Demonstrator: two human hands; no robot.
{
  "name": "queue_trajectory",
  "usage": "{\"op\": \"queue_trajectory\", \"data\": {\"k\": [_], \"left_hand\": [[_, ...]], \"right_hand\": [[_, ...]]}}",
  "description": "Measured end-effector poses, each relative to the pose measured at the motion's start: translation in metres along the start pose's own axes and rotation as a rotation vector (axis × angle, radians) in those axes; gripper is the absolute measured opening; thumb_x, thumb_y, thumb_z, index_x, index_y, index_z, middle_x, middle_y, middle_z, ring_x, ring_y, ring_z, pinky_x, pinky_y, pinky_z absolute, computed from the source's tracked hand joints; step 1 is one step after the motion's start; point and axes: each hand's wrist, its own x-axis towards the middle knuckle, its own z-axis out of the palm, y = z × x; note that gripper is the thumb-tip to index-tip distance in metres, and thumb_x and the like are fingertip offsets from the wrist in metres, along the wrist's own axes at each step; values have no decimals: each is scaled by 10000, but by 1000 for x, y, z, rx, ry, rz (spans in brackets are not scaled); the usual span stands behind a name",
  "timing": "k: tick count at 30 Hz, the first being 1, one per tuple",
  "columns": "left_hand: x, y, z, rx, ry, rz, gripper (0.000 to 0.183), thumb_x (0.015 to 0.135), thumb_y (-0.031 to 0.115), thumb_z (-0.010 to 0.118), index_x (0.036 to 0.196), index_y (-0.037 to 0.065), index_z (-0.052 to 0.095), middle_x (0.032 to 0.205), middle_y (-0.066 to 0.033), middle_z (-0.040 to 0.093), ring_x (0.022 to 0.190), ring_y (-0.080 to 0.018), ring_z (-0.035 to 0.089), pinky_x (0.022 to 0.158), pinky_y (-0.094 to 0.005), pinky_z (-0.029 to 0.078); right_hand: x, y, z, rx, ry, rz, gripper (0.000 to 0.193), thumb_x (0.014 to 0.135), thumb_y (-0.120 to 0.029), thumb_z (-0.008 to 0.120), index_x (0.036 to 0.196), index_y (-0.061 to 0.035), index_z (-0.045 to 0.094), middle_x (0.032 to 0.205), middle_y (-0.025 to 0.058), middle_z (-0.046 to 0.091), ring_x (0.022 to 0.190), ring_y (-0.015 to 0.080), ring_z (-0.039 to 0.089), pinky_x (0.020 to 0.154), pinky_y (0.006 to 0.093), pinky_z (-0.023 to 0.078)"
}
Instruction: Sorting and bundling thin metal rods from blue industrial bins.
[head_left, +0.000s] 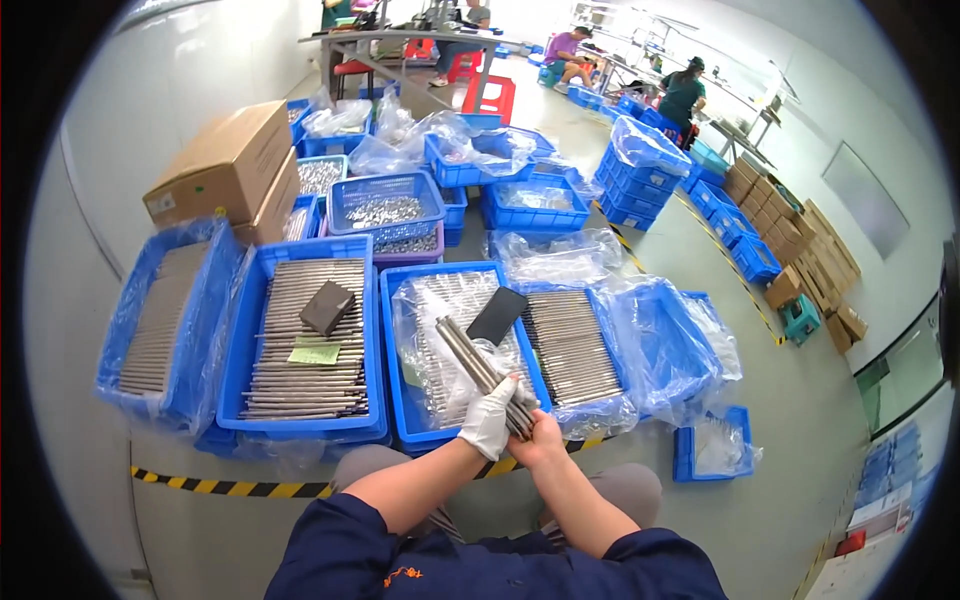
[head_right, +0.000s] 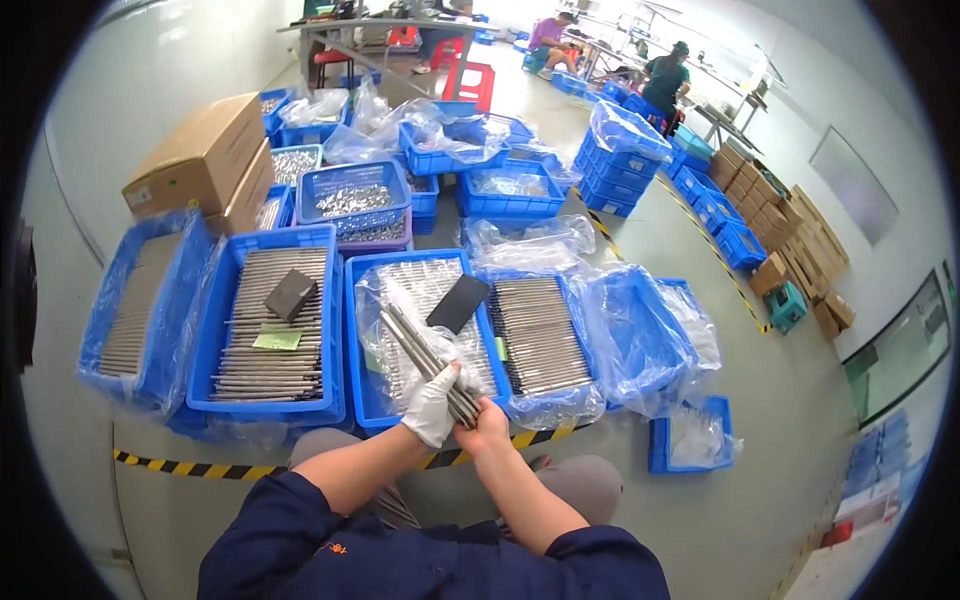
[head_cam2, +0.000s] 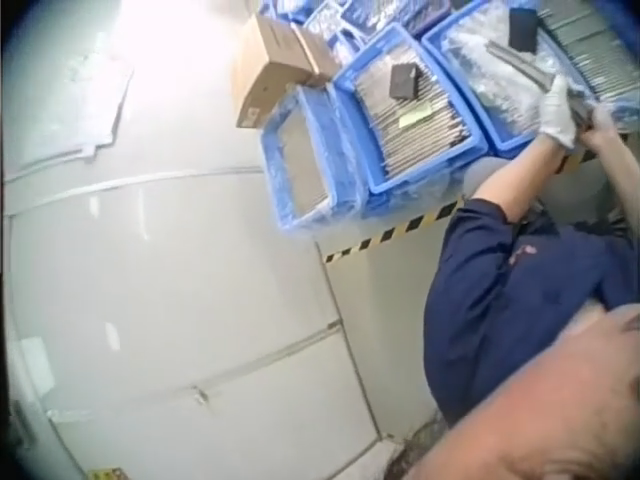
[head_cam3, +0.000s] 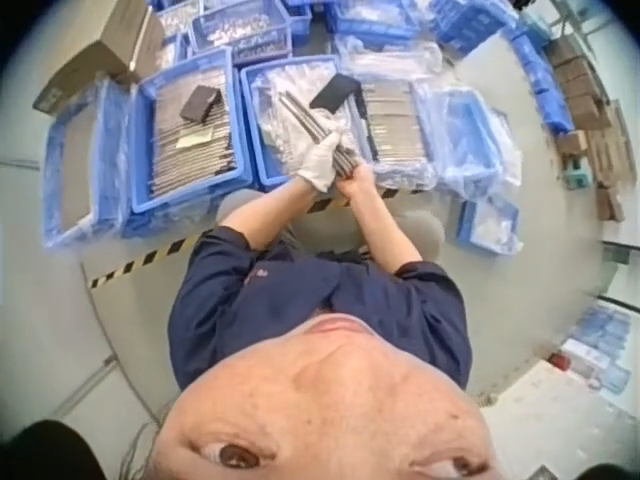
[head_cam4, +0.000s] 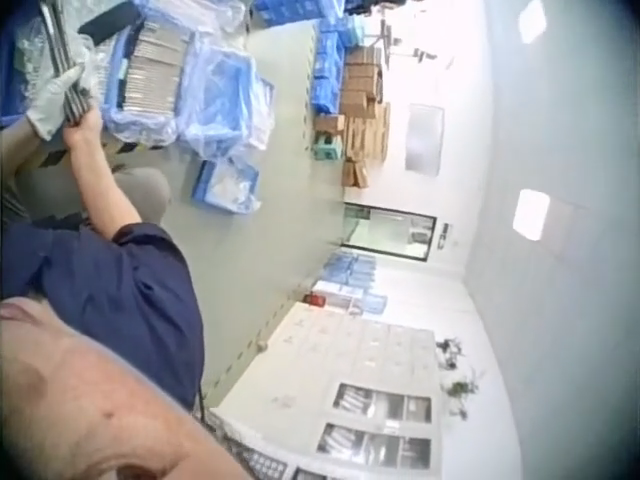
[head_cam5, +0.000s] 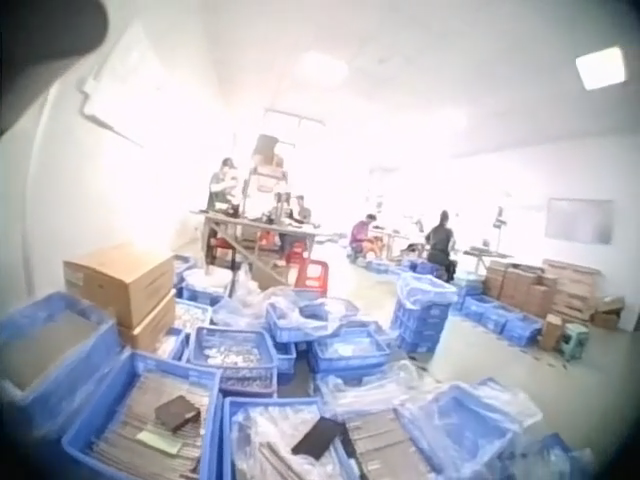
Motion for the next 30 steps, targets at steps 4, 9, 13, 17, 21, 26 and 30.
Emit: {"op": "queue_trajectory", "data": {"k": [4,9,13,17,21,26,30], "left_hand": [[-1,-3,1,-14,-2,-75,122,834,177,493,753,98,448,571,-4,437,508,-129,445,524,-279,420],[-17,33,-21,218,47,47,201,793,273,542,745,90,474,557,-15,468,454,-150,483,308,-302,373],[-48,111,-32,418,95,415,170,798,210,536,806,74,435,531,-10,422,420,-127,447,402,-259,401],[-93,208,-18,899,330,738,136,800,185,541,833,68,479,520,18,446,424,-60,429,392,-194,352],[-134,286,-35,1122,653,987,173,793,187,556,920,77,515,584,49,436,456,-33,391,402,-178,316],[-185,358,-109,1295,874,1150,212,822,200,531,958,38,515,597,61,421,460,-14,345,400,-176,271],[-190,380,-119,1800,1143,1202,187,821,175,516,922,17,519,644,-31,522,512,-118,467,485,-264,374]], "right_hand": [[-4,-7,-26,-217,-113,75,247,882,-213,312,1027,-102,477,1074,112,514,965,244,496,805,401,404],[-57,-69,-45,-190,-263,-99,162,863,-164,377,947,-95,498,1065,108,533,971,267,512,784,383,430],[-89,-125,-76,-260,-208,-441,142,847,-145,412,929,-94,516,936,110,579,811,230,573,683,337,472],[-113,-154,-118,-680,59,-722,166,872,-145,368,945,-52,485,888,90,585,718,125,556,630,231,433],[-102,-145,-144,-940,187,-748,177,855,-97,362,905,-27,516,834,85,594,747,138,562,664,244,437],[-102,-112,-100,-1632,260,-899,146,803,-99,437,841,-26,557,758,104,612,746,206,594,672,282,442],[-105,-114,-99,-1744,310,-912,144,796,-111,446,842,-45,566,750,109,605,732,241,589,661,296,439]]}}
